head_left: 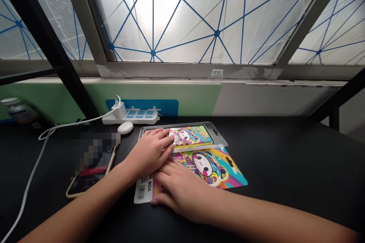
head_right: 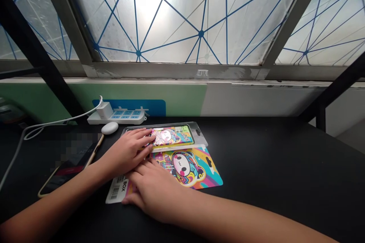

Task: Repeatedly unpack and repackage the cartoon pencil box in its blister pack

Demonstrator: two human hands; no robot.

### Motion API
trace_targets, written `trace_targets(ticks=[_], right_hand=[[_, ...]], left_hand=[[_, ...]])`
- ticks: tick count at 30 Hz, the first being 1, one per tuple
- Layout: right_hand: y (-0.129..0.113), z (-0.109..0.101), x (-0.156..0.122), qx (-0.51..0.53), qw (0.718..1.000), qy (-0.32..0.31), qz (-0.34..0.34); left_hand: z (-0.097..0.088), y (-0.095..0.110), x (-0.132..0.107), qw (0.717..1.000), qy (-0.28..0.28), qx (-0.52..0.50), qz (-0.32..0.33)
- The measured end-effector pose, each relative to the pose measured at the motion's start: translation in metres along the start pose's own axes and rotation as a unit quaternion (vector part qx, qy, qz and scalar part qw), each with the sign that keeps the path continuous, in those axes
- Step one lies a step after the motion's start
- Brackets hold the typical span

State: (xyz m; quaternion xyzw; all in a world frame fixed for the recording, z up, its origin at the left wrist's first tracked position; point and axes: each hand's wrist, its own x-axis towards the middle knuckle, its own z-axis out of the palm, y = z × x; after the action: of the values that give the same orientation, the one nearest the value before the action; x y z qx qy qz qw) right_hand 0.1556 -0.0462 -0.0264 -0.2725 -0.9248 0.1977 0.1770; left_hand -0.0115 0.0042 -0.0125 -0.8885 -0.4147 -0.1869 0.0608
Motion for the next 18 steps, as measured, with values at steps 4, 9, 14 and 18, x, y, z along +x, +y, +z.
trace_targets(ticks=[4, 9, 14, 18], right_hand=[[0.007, 0.006, 0.006, -0.024, 1.000, 0.001, -0.001], [0.009, 0.010, 0.003, -0.066, 0.994, 0.051, -0.072], [0.012, -0.011, -0.001, -0.148, 0.970, 0.140, -0.132], [0.037, -0.061, -0.001, -0.205, 0.972, 0.063, 0.092]], left_hand=[[0.002, 0.003, 0.001, 1.000, -0.001, -0.028, -0.007], [0.002, 0.004, 0.001, 0.999, 0.004, -0.047, -0.016], [0.004, 0.002, -0.002, 0.999, 0.020, -0.046, -0.012], [0.005, 0.002, -0.002, 0.999, 0.020, -0.045, -0.004]])
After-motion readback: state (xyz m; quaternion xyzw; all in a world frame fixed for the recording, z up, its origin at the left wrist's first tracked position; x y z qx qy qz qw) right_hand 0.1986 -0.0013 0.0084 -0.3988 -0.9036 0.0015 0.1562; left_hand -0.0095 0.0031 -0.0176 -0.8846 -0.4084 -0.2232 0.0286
